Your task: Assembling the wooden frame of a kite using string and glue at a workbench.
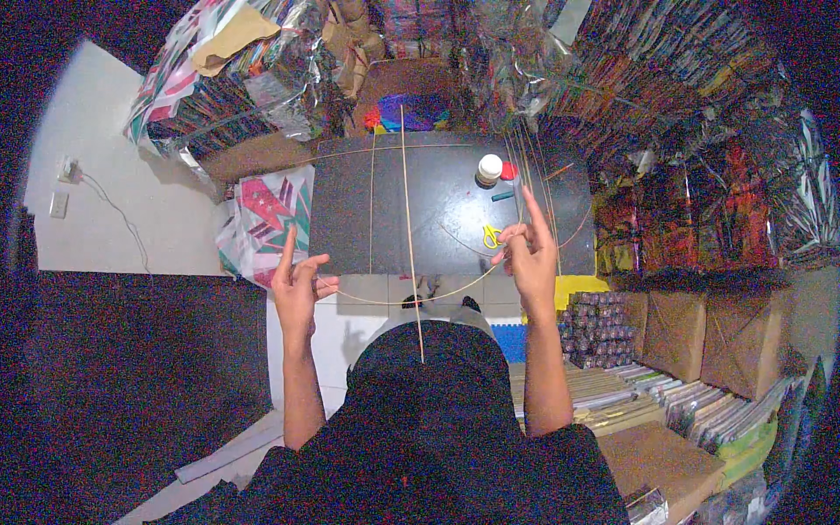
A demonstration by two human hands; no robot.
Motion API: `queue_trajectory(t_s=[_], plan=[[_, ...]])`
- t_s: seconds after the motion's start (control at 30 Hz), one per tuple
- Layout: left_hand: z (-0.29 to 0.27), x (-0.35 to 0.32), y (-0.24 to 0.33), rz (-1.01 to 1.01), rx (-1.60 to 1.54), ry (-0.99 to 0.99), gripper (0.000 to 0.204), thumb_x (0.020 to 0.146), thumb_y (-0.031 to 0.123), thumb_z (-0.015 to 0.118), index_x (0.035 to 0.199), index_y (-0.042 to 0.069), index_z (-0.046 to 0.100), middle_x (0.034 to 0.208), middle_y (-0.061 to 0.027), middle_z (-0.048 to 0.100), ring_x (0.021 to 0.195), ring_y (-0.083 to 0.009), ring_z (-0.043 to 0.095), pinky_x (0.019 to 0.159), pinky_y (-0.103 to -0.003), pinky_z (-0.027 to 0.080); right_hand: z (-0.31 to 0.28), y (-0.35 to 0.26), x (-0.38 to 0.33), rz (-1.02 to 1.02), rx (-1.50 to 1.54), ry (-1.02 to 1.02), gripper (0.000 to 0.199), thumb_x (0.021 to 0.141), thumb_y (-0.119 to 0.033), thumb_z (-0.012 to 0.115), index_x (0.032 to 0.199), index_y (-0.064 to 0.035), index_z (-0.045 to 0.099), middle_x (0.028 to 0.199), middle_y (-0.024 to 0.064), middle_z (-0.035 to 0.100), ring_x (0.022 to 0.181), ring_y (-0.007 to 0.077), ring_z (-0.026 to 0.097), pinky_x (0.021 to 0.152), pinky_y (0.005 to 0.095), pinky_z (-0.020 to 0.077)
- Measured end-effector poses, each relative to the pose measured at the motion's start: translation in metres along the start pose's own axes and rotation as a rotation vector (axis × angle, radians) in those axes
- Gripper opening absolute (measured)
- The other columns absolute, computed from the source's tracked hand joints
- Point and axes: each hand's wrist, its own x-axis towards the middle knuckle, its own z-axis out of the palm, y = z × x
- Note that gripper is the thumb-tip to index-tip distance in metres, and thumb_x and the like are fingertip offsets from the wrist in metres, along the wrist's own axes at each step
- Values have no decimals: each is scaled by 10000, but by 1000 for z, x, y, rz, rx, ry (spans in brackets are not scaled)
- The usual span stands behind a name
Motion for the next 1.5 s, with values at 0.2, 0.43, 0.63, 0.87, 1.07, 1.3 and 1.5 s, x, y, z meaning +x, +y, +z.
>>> queue_trajectory(t_s=[0.2,0.43,0.63,0.87,1.07,1.3,1.5], plan=[[-1,3,15,13,85,-50,616,994,-12,468,1569,197,399,1061,-171,697,688,-175,723,596,-283,623,3,-12,5,-67,-5,-135,742,861,76,440,1566,-153,411,851,28,634,581,88,627,457,195,409],[-8,9,18,47,129,-122,607,991,4,489,1557,211,421,1049,-154,710,663,-167,709,573,-287,616,7,-17,7,-108,-58,-216,730,854,79,435,1552,-136,433,850,26,610,570,87,610,483,204,434],[-9,9,25,26,180,-183,627,980,-15,483,1558,222,422,1016,-138,712,647,-153,702,567,-272,609,8,-20,6,-97,-51,-239,717,852,86,448,1532,-139,468,849,34,581,665,83,568,541,239,536],[-12,11,26,19,222,-218,625,982,-15,484,1556,224,425,965,-120,721,639,-144,696,563,-271,604,11,-27,6,-83,-73,-274,719,842,83,452,1521,-148,488,842,30,566,700,76,551,559,257,577],[-14,11,30,20,265,-248,610,987,-12,484,1550,220,437,969,-118,723,636,-141,693,569,-268,603,13,-35,2,-75,-70,-294,707,842,77,452,1512,-144,503,832,28,567,667,75,546,559,254,568],[-12,9,35,25,288,-274,615,981,-20,472,1547,217,444,965,-114,722,631,-136,686,570,-267,601,13,-36,2,-82,-63,-322,697,838,70,445,1496,-145,527,818,27,566,646,77,545,552,256,556],[-13,8,35,43,302,-302,631,969,-34,452,1548,216,443,957,-101,718,635,-131,685,575,-264,602,13,-39,1,-89,-85,-337,690,841,60,442,1493,-147,533,808,23,560,635,78,543,548,258,552]])
